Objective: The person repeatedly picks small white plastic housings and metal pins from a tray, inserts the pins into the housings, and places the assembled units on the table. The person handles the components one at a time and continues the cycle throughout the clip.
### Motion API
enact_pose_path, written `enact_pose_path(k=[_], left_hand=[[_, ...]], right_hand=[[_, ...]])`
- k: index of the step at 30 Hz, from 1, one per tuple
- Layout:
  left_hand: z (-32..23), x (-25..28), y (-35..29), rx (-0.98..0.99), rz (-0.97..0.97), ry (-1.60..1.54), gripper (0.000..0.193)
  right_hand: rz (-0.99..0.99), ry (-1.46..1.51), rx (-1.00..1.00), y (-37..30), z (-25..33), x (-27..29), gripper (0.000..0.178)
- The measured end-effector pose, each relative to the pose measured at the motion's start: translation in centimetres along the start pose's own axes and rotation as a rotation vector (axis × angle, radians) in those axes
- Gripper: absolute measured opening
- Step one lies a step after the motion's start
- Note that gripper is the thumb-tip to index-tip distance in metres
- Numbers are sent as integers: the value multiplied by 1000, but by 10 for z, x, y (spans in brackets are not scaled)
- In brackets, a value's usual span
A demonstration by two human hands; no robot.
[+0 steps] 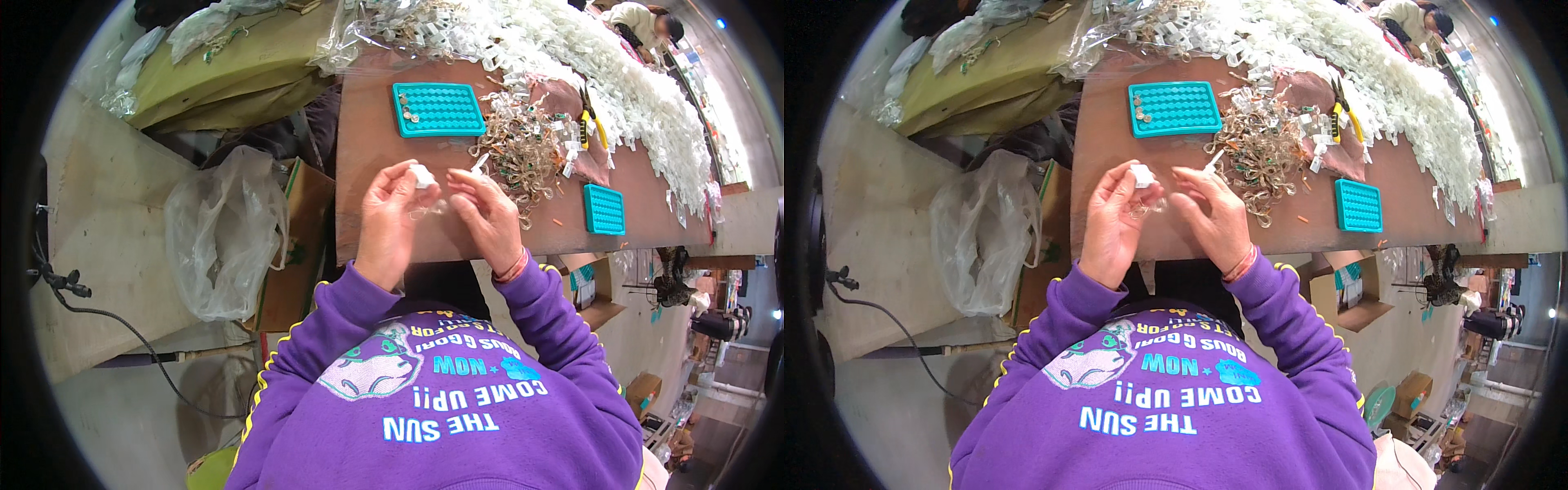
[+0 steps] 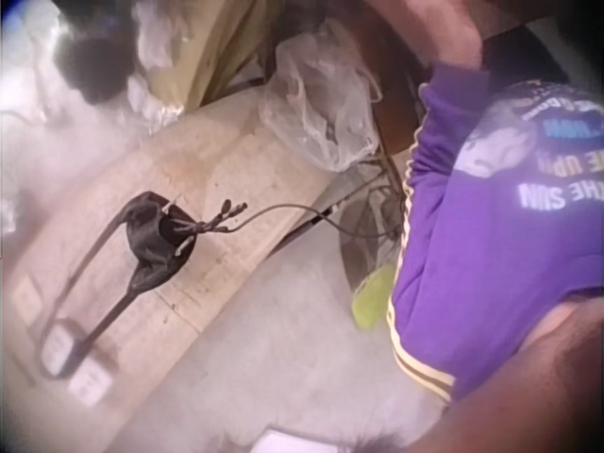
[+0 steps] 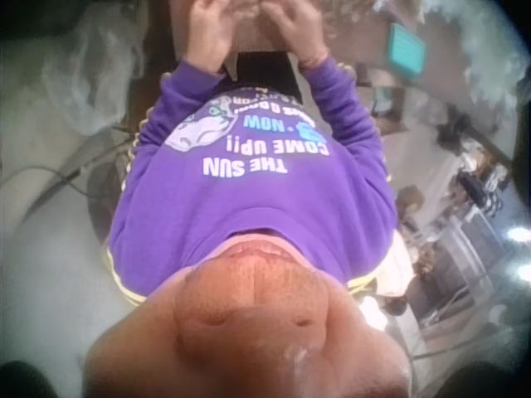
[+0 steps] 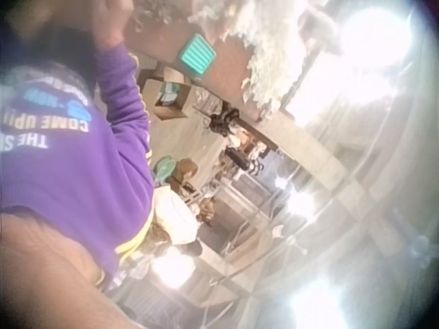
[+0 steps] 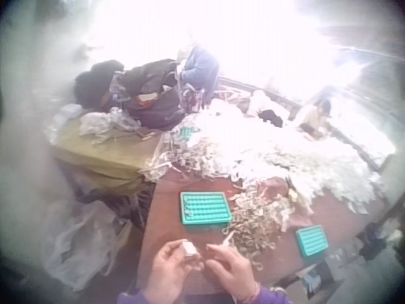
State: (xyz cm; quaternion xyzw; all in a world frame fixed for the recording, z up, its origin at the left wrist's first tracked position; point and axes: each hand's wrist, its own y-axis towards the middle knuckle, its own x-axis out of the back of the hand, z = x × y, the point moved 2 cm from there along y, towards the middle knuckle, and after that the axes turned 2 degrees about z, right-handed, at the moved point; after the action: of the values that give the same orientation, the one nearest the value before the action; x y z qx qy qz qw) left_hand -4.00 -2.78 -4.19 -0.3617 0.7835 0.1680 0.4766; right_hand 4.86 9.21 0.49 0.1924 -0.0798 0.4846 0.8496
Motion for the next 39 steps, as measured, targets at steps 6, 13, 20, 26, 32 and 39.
enact_pose_path(k=[6,13,20,26,32,39], left_hand=[[3,10,5,-194,21,177,19],[-1,10,6,-153,49,69,20],[-5,11,3,-112,94,4,20],[-6,14,2,-71,105,12,20],[-6,13,3,13,91,58,19],[6,2,9,156,109,-149,21]], right_hand=[[-52,-227,53,30,-25,25,14],[286,-1089,500,77,-33,2,13],[444,-1251,576,89,-38,-5,22],[251,-543,124,81,-25,7,15],[312,286,-314,66,-22,14,14],[268,505,-309,53,-12,14,10]])
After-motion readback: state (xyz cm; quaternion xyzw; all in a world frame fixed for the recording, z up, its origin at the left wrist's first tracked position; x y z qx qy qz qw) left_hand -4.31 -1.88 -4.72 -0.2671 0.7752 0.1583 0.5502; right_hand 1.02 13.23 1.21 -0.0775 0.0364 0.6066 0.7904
